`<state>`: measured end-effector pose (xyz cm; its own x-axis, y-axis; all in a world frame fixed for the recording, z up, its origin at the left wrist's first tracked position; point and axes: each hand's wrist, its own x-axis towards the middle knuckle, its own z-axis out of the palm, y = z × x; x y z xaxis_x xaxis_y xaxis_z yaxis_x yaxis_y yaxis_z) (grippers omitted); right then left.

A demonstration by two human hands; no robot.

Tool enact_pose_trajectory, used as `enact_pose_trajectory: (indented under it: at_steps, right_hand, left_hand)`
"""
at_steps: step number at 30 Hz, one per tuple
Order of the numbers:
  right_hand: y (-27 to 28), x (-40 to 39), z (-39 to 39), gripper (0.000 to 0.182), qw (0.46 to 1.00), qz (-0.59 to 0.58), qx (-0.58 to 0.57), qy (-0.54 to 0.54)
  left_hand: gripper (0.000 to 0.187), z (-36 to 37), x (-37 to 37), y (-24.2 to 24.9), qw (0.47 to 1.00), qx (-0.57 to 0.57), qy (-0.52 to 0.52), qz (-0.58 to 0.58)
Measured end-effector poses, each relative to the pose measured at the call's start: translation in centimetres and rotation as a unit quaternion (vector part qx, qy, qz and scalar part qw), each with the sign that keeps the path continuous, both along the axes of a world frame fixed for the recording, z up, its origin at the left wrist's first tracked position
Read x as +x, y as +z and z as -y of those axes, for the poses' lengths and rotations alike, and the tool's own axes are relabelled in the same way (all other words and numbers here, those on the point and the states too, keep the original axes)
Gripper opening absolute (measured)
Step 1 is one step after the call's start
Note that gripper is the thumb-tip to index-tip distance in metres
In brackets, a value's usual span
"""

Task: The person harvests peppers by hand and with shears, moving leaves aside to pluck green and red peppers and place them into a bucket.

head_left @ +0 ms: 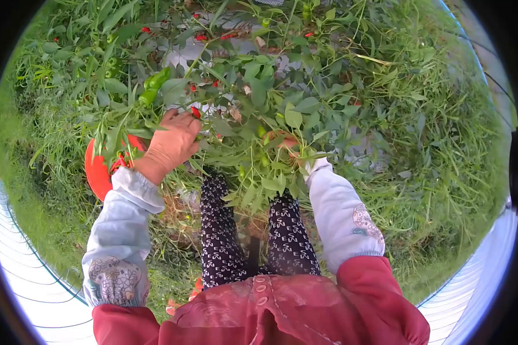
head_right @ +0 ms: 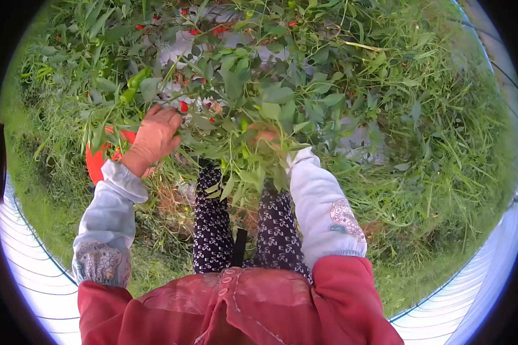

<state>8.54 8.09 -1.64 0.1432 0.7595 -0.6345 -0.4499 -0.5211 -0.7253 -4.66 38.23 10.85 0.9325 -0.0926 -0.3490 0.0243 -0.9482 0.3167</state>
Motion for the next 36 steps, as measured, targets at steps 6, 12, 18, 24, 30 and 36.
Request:
enact_pose_trajectory:
  at_steps: [6,12,18,24,30,36]
  right_hand:
    - [2.9,-0.6,-1.0,0.036,0.99,-0.129,0.039,-0.052]
    - [1.5,-3.6,-2.3,0.033,0.978,-0.178,0.067,-0.088]
    - [2.3,-4.7,-2.3,0.03,0.97,-0.206,0.078,-0.107]
    - [-0.2,-5.2,-2.4,0.026,0.965,-0.219,0.113,-0.094]
    - [-0.6,-6.0,-2.4,0.025,0.958,-0.255,0.069,-0.111]
    - [3.6,-4.3,-3.5,0.023,0.995,-0.063,0.039,-0.062]
  left_hand:
    - [0.015,2.6,-0.7,1.0,0.981,-0.001,-0.161,0.108]
    - [0.021,6.4,-0.2,2.8,0.952,-0.305,0.04,-0.004]
    - [0.029,7.8,3.6,-1.1,0.896,-0.348,0.221,-0.165]
    - [0.039,7.2,0.7,-4.8,0.925,-0.225,0.224,-0.208]
    - [0.033,8.4,1.2,-5.8,0.955,-0.235,0.101,-0.151]
    - [0.027,8.9,0.0,-1.7,0.946,-0.198,0.163,-0.2]
